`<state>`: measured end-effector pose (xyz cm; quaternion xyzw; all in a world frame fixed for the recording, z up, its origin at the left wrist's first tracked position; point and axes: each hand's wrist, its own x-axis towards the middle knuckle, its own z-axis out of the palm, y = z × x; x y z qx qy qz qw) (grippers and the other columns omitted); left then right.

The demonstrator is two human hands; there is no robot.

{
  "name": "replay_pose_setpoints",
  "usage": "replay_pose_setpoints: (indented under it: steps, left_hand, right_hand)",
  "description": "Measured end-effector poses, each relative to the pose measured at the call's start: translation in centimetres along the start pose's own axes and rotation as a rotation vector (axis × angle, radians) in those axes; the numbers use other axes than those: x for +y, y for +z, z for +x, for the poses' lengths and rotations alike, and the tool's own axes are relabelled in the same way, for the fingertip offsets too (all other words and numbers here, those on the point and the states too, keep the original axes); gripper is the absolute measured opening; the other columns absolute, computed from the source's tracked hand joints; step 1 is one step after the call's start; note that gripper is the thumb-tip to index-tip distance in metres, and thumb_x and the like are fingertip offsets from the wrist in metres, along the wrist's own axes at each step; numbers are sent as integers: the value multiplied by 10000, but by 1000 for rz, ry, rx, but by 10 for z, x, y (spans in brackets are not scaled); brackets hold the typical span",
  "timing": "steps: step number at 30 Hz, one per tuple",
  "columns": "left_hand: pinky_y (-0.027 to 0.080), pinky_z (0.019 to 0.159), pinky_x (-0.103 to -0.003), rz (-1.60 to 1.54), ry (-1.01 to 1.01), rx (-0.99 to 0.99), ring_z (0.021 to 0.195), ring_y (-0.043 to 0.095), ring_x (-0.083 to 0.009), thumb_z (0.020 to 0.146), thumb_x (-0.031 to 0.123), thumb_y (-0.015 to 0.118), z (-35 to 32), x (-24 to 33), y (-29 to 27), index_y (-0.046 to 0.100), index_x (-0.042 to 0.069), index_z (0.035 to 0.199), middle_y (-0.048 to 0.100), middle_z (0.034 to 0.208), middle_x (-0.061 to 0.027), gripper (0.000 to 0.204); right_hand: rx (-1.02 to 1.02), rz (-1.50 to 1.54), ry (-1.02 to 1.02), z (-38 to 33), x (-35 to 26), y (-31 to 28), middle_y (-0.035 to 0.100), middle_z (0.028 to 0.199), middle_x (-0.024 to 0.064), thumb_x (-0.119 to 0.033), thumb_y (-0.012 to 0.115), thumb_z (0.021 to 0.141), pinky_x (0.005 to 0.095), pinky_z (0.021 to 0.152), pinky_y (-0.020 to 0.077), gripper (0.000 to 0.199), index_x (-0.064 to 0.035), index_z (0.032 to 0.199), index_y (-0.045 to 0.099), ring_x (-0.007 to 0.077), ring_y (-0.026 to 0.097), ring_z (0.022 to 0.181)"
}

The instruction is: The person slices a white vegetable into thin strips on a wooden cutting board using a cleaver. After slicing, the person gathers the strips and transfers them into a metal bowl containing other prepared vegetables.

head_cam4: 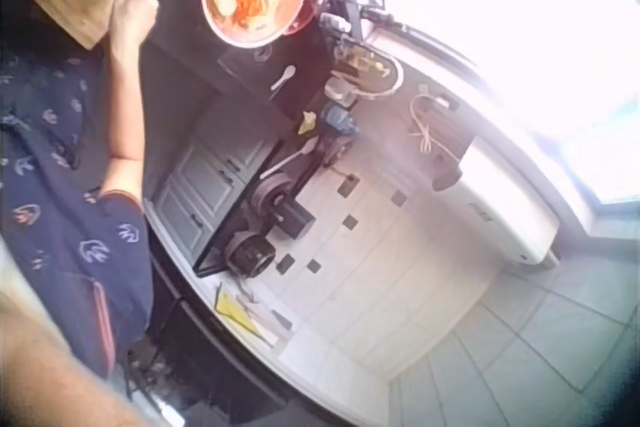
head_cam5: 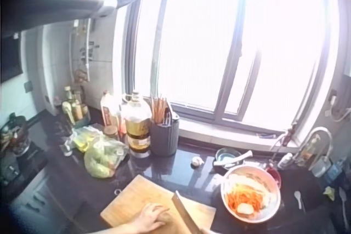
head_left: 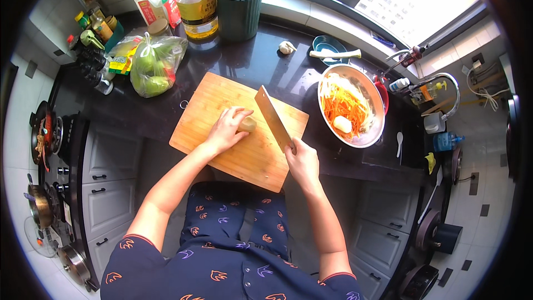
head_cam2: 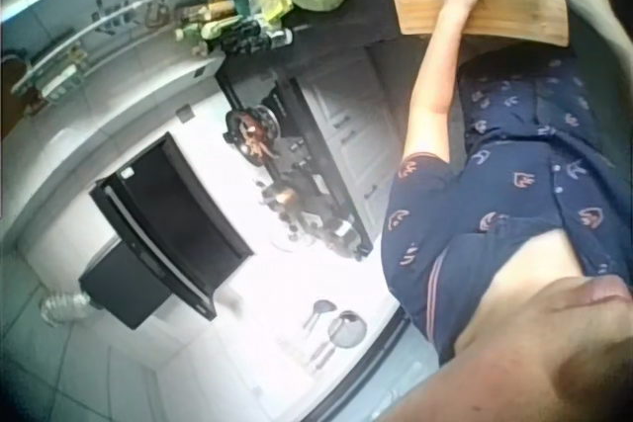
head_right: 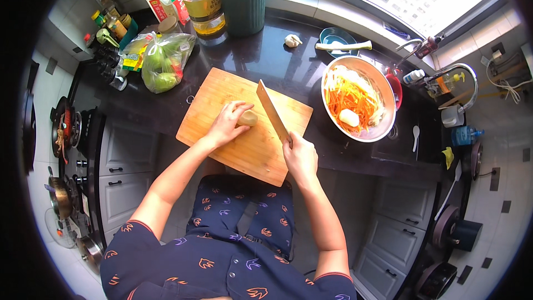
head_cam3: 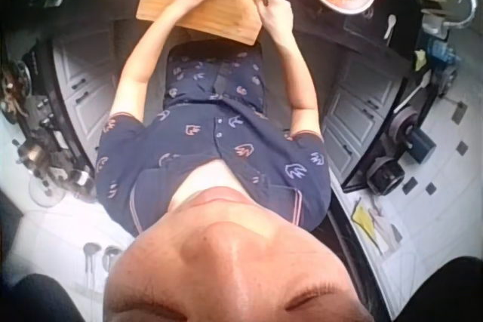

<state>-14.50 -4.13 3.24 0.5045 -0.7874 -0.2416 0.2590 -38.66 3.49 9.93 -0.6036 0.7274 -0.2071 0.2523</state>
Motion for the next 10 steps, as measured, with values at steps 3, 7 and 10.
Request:
replay_pose_setpoints:
  steps: [3,7,10]
  left_hand:
    - [461,1057,-429,73,54,-48,1211,540,-346,758,157,844,2,-5,1,658,165,1256,598,1229,-111,532]
    - [479,1039,-416,101,121,-65,1169,561,-316,685,151,884,-4,-3,2,687,165,1190,612,1138,-88,542]
    - [475,1048,-412,64,153,-119,1183,560,-313,679,141,885,-13,-1,5,694,167,1179,621,1140,-83,537]
  right_hand:
    - [-9,-116,6,4,10,16,715,866,223,-217,639,938,491,760,568,185,-47,984,693,421,704,847]
    - [-33,-149,25,9,23,31,718,864,234,-225,646,937,497,785,576,210,-31,997,697,425,710,845]
    - [-30,-148,48,7,23,34,719,860,235,-248,663,934,494,785,579,225,-33,989,700,428,712,847]
